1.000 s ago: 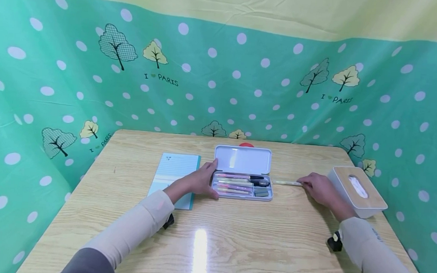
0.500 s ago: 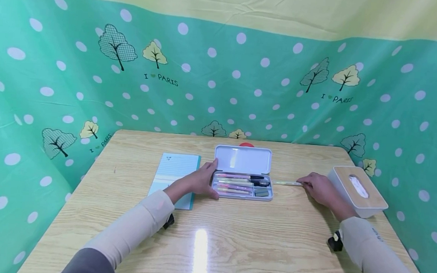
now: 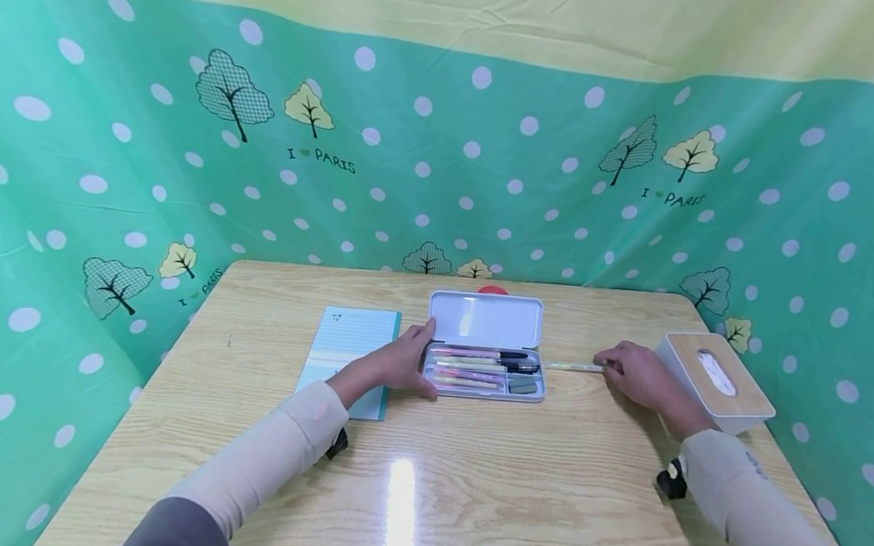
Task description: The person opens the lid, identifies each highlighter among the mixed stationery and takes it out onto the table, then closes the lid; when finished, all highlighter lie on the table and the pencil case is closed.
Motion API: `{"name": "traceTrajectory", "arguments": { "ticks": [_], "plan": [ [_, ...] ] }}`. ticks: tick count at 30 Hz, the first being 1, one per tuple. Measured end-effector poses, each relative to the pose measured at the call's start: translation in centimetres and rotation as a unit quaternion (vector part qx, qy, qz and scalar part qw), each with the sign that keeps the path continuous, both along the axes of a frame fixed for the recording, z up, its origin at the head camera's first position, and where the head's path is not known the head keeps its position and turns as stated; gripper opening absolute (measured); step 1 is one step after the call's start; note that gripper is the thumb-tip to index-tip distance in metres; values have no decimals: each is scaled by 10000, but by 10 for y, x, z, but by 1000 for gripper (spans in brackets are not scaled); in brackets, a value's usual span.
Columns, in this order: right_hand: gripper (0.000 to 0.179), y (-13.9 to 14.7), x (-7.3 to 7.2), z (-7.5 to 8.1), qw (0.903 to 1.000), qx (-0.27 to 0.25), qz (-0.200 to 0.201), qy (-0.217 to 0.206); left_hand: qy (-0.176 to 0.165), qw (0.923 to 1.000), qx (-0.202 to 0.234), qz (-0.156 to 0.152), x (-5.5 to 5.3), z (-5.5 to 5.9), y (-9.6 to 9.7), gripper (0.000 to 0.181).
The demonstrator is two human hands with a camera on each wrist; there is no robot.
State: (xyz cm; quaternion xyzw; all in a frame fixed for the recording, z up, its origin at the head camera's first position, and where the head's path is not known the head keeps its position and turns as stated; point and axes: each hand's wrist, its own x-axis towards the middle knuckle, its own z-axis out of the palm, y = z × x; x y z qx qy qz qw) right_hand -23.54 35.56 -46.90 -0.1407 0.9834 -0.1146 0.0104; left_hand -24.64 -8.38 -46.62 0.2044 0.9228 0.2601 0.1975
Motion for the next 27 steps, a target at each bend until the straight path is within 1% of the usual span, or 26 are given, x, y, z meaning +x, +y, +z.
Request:
{"name": "traceTrajectory", "arguments": {
  "ticks": [5,9,12,19,27],
  "plan": [
    [29,-5,-5,6,9998,-179,-61,-22,27,10000,0,-37,0,0,-1,139],
    [28,-16,-7,12,9999,-133,20,63,41,10000,9,-70,0,0,-1,139],
    [28,-27,-10,16,9998,-149,100,89,42,10000,12,-70,0,-1,-1,139],
    [26,-56,-14,21,9977,-329,512,295,36,10000,32,-40,-1,-2,-1,139],
    [26,-87,-16,25,9974,-451,525,188,-27,10000,48,-16,0,0,-1,138]
  ]
}}
